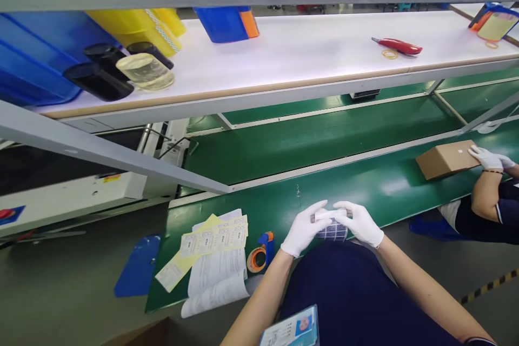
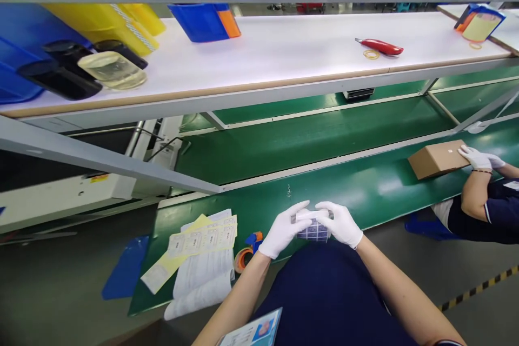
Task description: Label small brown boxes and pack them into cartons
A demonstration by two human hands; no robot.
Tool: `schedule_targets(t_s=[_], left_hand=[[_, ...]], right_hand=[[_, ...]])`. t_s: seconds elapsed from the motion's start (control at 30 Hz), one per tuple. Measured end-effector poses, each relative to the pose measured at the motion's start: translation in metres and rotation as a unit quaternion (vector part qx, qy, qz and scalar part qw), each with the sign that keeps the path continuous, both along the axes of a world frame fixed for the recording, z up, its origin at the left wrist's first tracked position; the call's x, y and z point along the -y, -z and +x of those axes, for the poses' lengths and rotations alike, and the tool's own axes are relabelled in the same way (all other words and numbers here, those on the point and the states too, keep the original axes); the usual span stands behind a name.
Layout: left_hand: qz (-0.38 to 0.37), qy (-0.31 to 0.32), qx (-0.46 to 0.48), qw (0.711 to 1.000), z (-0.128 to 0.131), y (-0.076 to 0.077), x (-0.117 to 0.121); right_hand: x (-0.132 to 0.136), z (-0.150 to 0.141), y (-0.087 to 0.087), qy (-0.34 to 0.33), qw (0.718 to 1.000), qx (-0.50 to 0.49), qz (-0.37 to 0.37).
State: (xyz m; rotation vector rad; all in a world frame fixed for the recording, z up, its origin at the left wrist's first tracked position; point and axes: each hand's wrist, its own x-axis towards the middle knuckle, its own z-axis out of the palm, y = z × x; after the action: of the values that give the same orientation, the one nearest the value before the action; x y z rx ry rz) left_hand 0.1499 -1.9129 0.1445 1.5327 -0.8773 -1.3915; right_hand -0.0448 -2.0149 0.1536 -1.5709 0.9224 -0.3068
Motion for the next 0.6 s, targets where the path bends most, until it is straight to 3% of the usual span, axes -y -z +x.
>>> schedule_targets(t_s=[0.1, 0.23, 0.6], left_hand=[[0.0, 0.013, 0.004, 1.0, -0.024, -0.017, 0.011], [0.027, -0.026, 0.057, 0.998, -0.044, -0.025, 0.031], [0.029, -0.054, 0.112, 0.992, -0.097, -0.041, 0.08]], right_hand=[[0.02, -0.013, -0.011, 0.01, 1.0, 0.002, 0.027], [0.045, -0.036, -0.022, -0.06, 0.998, -0.004, -0.026], [0.099, -0.081, -0.023, -0.097, 0.994, 0.001, -0.051]])
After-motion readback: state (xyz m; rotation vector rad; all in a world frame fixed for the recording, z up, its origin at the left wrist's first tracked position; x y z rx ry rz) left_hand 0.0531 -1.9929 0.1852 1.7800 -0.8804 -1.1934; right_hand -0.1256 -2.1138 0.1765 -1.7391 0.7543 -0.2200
